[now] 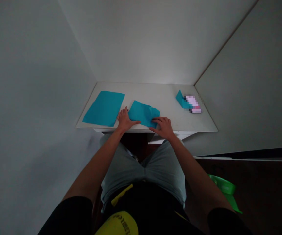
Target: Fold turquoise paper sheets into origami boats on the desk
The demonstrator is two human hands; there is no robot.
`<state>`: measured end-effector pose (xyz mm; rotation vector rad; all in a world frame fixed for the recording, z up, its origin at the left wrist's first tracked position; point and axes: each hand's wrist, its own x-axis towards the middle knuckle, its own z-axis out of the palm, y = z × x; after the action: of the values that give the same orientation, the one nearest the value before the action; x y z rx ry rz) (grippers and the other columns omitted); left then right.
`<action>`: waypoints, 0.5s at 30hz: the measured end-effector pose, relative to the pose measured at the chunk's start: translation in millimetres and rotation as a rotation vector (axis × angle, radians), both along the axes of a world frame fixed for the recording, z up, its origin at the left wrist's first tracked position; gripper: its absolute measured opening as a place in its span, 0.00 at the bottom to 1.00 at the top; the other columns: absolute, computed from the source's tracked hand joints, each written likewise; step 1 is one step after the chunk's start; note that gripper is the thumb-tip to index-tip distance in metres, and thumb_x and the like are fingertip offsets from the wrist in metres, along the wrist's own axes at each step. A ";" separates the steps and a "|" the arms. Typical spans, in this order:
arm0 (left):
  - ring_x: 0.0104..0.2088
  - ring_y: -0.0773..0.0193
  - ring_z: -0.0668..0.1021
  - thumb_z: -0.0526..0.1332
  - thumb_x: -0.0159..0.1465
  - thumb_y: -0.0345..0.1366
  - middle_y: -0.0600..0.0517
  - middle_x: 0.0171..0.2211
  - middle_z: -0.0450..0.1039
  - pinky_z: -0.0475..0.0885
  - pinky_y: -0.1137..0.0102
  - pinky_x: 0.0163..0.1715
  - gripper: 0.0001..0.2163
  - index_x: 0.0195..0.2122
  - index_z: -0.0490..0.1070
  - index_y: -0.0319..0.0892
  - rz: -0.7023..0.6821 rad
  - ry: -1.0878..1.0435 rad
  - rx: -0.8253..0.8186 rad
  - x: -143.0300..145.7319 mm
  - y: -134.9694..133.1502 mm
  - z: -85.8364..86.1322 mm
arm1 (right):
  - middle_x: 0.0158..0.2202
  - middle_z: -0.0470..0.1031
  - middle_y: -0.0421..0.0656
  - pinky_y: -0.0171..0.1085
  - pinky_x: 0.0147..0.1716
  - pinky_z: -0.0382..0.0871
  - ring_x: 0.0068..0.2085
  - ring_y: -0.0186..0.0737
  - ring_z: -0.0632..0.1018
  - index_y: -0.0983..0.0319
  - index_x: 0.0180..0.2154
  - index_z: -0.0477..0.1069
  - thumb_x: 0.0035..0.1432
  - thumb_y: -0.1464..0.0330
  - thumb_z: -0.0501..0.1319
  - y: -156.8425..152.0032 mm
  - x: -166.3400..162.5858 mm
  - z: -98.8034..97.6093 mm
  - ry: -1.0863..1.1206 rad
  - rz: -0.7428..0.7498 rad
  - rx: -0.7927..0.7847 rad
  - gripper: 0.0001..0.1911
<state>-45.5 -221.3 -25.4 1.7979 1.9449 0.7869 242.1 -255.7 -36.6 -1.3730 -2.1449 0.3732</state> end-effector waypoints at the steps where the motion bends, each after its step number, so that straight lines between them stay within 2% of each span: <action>1: 0.72 0.28 0.65 0.85 0.45 0.54 0.31 0.72 0.64 0.57 0.42 0.71 0.69 0.81 0.47 0.41 -0.008 -0.022 0.009 0.1 0.1 -0.8 | 0.58 0.84 0.47 0.60 0.62 0.63 0.60 0.61 0.75 0.52 0.50 0.84 0.69 0.45 0.66 0.2 -1.1 0.2 0.047 -0.004 -0.013 0.21; 4: 0.69 0.33 0.71 0.85 0.46 0.52 0.32 0.69 0.69 0.58 0.42 0.71 0.70 0.82 0.44 0.43 -0.024 -0.142 0.033 -1.7 1.1 -4.2 | 0.49 0.86 0.47 0.57 0.59 0.66 0.54 0.57 0.78 0.54 0.45 0.81 0.72 0.44 0.61 5.2 -4.2 1.4 0.284 -0.077 -0.072 0.23; 6: 0.65 0.37 0.76 0.85 0.47 0.52 0.34 0.69 0.70 0.60 0.43 0.70 0.68 0.82 0.46 0.44 -0.028 -0.242 0.045 -4.6 1.4 -6.4 | 0.43 0.83 0.45 0.51 0.53 0.70 0.47 0.51 0.79 0.55 0.44 0.77 0.71 0.42 0.60 9.5 -6.5 5.0 0.483 -0.113 -0.100 0.24; 8: 0.62 0.40 0.79 0.85 0.47 0.51 0.34 0.69 0.70 0.63 0.44 0.69 0.63 0.79 0.53 0.44 -0.033 -0.341 0.051 -8.3 1.0 -7.5 | 0.37 0.78 0.41 0.44 0.44 0.70 0.39 0.45 0.77 0.54 0.44 0.73 0.70 0.41 0.60 12.5 -9.6 12.4 0.640 -0.124 -0.114 0.24; 10: 0.62 0.41 0.78 0.85 0.48 0.52 0.35 0.67 0.71 0.66 0.46 0.68 0.55 0.74 0.63 0.43 -0.044 -0.439 0.053 -11.6 -0.1 -6.5 | 0.31 0.70 0.36 0.40 0.35 0.65 0.33 0.41 0.71 0.54 0.45 0.70 0.69 0.40 0.61 14.2 -12.9 24.2 0.727 -0.127 -0.118 0.25; 12: 0.64 0.42 0.77 0.83 0.50 0.52 0.36 0.64 0.74 0.69 0.48 0.66 0.46 0.66 0.70 0.43 -0.065 -0.547 0.051 -13.2 -1.0 -2.1 | 0.27 0.63 0.33 0.38 0.30 0.60 0.29 0.39 0.66 0.53 0.47 0.69 0.69 0.39 0.61 16.4 -15.4 39.4 0.774 -0.125 -0.119 0.25; 15: 0.60 0.45 0.80 0.81 0.53 0.54 0.39 0.59 0.80 0.75 0.50 0.63 0.36 0.58 0.76 0.42 -0.175 -0.695 0.035 -10.8 -0.2 12.9 | 0.25 0.59 0.32 0.37 0.25 0.56 0.26 0.38 0.62 0.53 0.48 0.69 0.68 0.37 0.62 24.7 -14.8 64.2 0.825 -0.140 -0.110 0.27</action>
<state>-56.3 -221.5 -12.6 1.4152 1.3097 1.1888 227.3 -231.0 27.6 -1.1342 -1.3573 0.8388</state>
